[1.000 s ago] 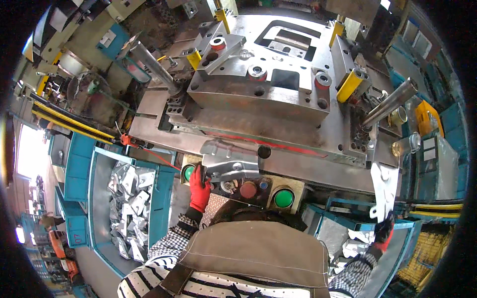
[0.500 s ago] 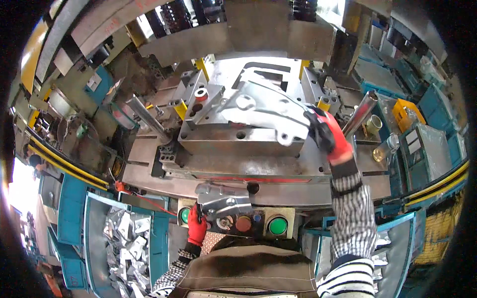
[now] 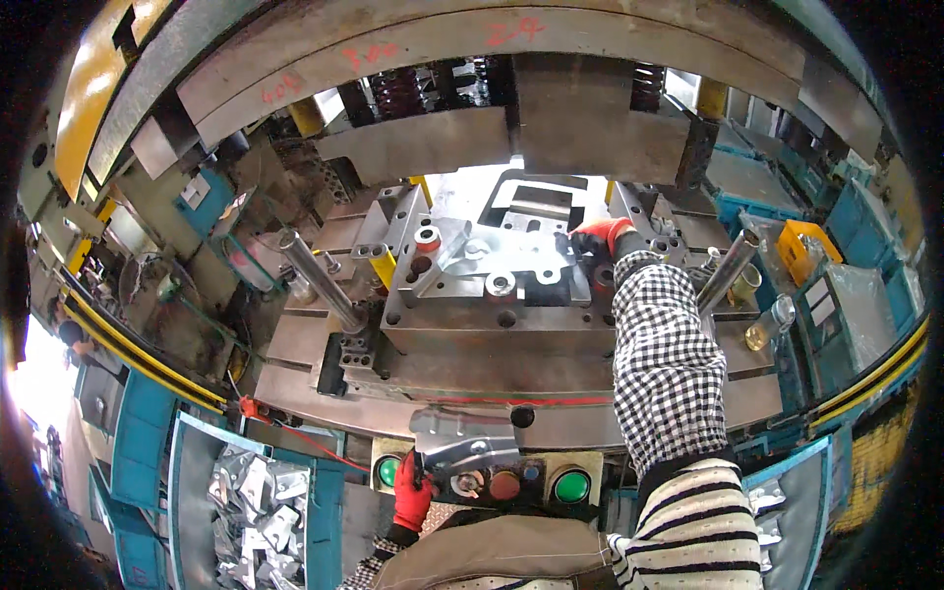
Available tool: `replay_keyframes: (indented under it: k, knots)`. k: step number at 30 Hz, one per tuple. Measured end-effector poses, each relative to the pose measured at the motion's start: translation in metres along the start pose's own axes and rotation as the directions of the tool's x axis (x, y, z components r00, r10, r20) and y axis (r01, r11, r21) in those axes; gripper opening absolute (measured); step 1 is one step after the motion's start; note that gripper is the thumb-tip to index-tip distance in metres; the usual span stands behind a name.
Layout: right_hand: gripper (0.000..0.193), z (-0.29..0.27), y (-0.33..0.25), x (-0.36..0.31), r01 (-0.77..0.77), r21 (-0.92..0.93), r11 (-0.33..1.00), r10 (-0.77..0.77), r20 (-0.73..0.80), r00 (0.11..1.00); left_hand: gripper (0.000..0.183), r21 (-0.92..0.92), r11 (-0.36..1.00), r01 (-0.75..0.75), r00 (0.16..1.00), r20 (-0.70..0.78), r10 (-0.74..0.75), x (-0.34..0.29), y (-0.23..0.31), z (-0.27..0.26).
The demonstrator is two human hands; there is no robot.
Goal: Operator places metal parts into an industrial press machine and activates it using safety buttons.
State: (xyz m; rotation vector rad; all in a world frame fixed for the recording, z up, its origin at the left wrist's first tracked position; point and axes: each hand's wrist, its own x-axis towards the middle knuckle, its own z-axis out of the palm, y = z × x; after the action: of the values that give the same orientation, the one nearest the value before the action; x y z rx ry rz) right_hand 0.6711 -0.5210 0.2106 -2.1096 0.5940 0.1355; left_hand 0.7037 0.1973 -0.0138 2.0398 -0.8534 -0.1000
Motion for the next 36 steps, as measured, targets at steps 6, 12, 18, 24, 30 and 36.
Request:
replay_keyframes:
  k: [6,12,18,24,30,36]
  knots:
    - [0.074,0.017,-0.032,-0.029,-0.184,-0.298,0.937,0.116,-0.231,0.966,0.077,0.014,1.000,-0.002,0.998,0.066,0.001,0.013,0.004,0.006]
    - [0.061,0.145,-0.137,-0.136,0.361,-0.321,0.876,-0.483,-0.603,0.635,0.082,0.047,0.999,0.007,0.994,0.111,-0.013,0.006,0.010,-0.040]
    - [0.081,0.261,0.011,-0.329,-0.025,-0.128,0.991,0.034,0.066,0.997,0.091,0.173,0.981,0.088,0.971,-0.233,-0.046,-0.007,-0.116,-0.080]
    - [0.101,0.431,0.178,-0.390,-0.460,-0.174,0.871,0.416,-0.238,0.877,0.066,-0.428,0.464,0.776,0.617,0.361,-0.699,0.009,-0.124,-0.077]
    - [0.098,0.472,0.172,-0.375,-0.480,-0.063,0.875,0.413,-0.418,0.809,0.096,-0.249,0.650,0.718,0.694,0.173,-0.699,0.000,-0.163,-0.070]
    - [0.095,0.479,0.184,-0.376,-0.458,-0.101,0.883,0.364,-0.468,0.805,0.053,-0.256,0.788,0.561,0.815,0.001,-0.580,-0.001,-0.169,-0.051]
